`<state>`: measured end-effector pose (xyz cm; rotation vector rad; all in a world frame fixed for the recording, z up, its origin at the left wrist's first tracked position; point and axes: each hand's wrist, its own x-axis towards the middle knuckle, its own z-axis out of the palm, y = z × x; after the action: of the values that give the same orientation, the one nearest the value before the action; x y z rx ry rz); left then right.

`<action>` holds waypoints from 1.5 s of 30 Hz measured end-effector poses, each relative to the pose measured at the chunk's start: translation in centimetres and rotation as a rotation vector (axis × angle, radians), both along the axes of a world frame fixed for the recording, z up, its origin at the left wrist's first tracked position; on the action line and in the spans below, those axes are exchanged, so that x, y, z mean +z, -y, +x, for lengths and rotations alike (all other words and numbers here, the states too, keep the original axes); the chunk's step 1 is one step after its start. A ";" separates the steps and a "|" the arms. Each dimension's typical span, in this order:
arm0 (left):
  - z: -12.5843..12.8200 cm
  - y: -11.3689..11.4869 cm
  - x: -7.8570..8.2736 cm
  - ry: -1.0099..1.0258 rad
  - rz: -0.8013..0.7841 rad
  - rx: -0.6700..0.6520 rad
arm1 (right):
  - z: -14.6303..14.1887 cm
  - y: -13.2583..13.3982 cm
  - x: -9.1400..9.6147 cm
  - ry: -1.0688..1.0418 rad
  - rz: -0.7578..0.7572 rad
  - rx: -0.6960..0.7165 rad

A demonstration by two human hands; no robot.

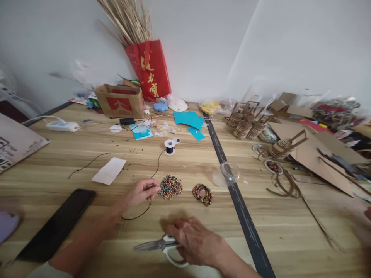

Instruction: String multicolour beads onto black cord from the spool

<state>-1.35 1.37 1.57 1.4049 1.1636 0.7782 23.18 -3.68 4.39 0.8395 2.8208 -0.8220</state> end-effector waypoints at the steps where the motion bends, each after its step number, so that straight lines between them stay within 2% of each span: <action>1: 0.2 0.1 -0.2 -0.015 0.017 -0.009 | 0.0 -0.3 0.2 -0.004 -0.058 0.021; 3: 0.8 0.5 -0.4 -0.050 0.052 -0.030 | -0.3 -1.3 0.4 -0.067 -0.189 0.011; 5: 1.4 0.8 -0.4 -0.081 0.073 -0.053 | -0.8 -2.7 0.0 -0.220 -0.293 -0.107; 8: 2.3 1.1 -0.1 -0.085 0.086 -0.050 | -1.8 -4.7 -1.6 -0.513 -0.407 -0.363; 10: 2.6 1.2 0.2 -0.064 0.076 -0.014 | -2.5 -5.6 -2.8 -0.674 -0.563 -0.485; 12: 2.8 1.2 0.5 -0.065 0.068 0.035 | -3.3 -6.1 -3.9 -0.763 -0.662 -0.563; 15: 2.8 1.3 0.8 -0.101 0.058 0.065 | -4.1 -6.1 -5.2 -0.881 -0.725 -0.664; 19: 3.1 1.5 0.6 -0.110 0.033 0.066 | -4.8 -5.8 -6.2 -0.962 -0.732 -0.715; 26: 3.8 1.6 -0.4 -0.080 0.006 0.074 | -5.2 -5.3 -6.8 -1.114 -0.672 -0.762; 35: 3.1 1.6 -1.6 0.125 -0.088 0.030 | -5.0 -5.1 -7.3 -1.069 -0.595 -0.762; 45: 2.4 1.1 -1.3 0.100 -0.176 -0.048 | -4.8 -5.2 -6.7 -1.023 -0.573 -0.732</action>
<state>1.07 0.24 0.32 1.2300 1.0902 0.6875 18.38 1.55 -2.34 1.6992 2.5064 -2.6270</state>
